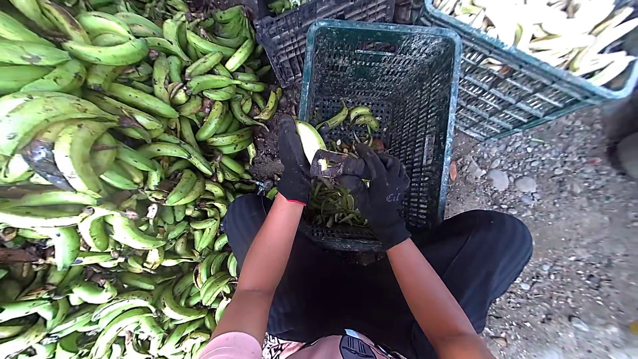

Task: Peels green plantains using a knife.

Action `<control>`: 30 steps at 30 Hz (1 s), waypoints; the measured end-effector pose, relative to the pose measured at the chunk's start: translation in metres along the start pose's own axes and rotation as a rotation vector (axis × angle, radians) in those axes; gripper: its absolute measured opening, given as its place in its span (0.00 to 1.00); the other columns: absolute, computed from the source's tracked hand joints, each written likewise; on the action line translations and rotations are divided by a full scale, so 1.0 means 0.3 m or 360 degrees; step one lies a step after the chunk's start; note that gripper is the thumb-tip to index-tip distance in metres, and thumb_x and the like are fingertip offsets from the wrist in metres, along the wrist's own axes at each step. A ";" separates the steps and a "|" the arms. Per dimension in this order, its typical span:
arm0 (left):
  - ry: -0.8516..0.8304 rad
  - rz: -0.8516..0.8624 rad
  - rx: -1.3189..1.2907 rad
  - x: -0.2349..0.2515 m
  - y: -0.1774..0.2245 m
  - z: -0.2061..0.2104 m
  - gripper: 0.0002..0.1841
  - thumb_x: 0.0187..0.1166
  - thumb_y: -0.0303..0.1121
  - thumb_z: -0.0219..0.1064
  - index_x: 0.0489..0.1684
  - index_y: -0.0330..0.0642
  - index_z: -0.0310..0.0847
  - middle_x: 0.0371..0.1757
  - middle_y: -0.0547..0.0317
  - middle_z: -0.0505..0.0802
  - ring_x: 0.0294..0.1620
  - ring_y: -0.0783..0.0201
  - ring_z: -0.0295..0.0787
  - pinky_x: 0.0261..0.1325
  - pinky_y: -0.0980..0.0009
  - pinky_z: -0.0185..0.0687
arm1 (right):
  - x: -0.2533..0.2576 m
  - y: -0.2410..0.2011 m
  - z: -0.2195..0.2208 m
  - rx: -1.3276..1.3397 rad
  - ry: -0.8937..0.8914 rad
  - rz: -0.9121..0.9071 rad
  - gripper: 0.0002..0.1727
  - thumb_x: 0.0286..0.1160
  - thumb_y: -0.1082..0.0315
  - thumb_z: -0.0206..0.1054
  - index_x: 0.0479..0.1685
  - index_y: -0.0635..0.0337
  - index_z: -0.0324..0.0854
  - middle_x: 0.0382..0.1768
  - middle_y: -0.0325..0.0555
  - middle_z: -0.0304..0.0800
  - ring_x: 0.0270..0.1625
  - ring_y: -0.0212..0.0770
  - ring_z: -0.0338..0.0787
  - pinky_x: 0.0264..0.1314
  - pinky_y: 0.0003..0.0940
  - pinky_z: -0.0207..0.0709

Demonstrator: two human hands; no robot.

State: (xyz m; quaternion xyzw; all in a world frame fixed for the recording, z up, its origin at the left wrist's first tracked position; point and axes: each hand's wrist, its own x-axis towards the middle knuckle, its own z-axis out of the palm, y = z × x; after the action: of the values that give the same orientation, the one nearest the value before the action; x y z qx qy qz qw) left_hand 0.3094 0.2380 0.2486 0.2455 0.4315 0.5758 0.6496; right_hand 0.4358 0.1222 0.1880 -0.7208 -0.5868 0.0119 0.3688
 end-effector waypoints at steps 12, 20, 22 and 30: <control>-0.0927 0.0498 0.0886 -0.004 -0.034 -0.036 0.35 0.92 0.54 0.30 0.85 0.32 0.52 0.54 0.52 0.90 0.46 0.65 0.91 0.48 0.65 0.91 | 0.113 0.009 -0.071 -0.0100 -0.0226 0.0274 0.34 0.80 0.36 0.51 0.81 0.37 0.78 0.62 0.66 0.86 0.64 0.73 0.82 0.54 0.74 0.70; -0.1066 0.0011 0.0758 -0.055 -0.045 -0.009 0.30 0.91 0.50 0.29 0.82 0.44 0.62 0.39 0.56 0.92 0.31 0.63 0.90 0.33 0.66 0.90 | 0.163 0.097 -0.094 0.0562 -0.0325 0.0432 0.36 0.87 0.35 0.43 0.78 0.48 0.78 0.68 0.51 0.86 0.71 0.48 0.83 0.72 0.58 0.74; -0.0833 -0.0060 0.0403 -0.021 -0.035 -0.019 0.32 0.92 0.51 0.25 0.74 0.43 0.70 0.40 0.55 0.91 0.32 0.64 0.89 0.33 0.67 0.89 | 0.117 0.093 -0.083 0.0328 -0.0257 0.0154 0.41 0.82 0.29 0.41 0.81 0.45 0.77 0.69 0.57 0.84 0.71 0.58 0.82 0.68 0.66 0.73; -0.0692 -0.0693 -0.0242 0.017 -0.008 -0.055 0.32 0.93 0.53 0.29 0.44 0.38 0.76 0.24 0.59 0.84 0.18 0.70 0.83 0.18 0.79 0.80 | 0.009 0.124 -0.017 -0.0042 0.0203 -0.0619 0.48 0.72 0.17 0.43 0.76 0.40 0.82 0.63 0.55 0.88 0.70 0.57 0.82 0.79 0.61 0.61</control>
State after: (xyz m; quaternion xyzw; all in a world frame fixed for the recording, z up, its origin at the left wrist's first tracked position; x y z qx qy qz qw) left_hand 0.2965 0.2394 0.2368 0.2154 0.2807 0.3877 0.8512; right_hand 0.4700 0.1202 0.1725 -0.5979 -0.6904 -0.1129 0.3912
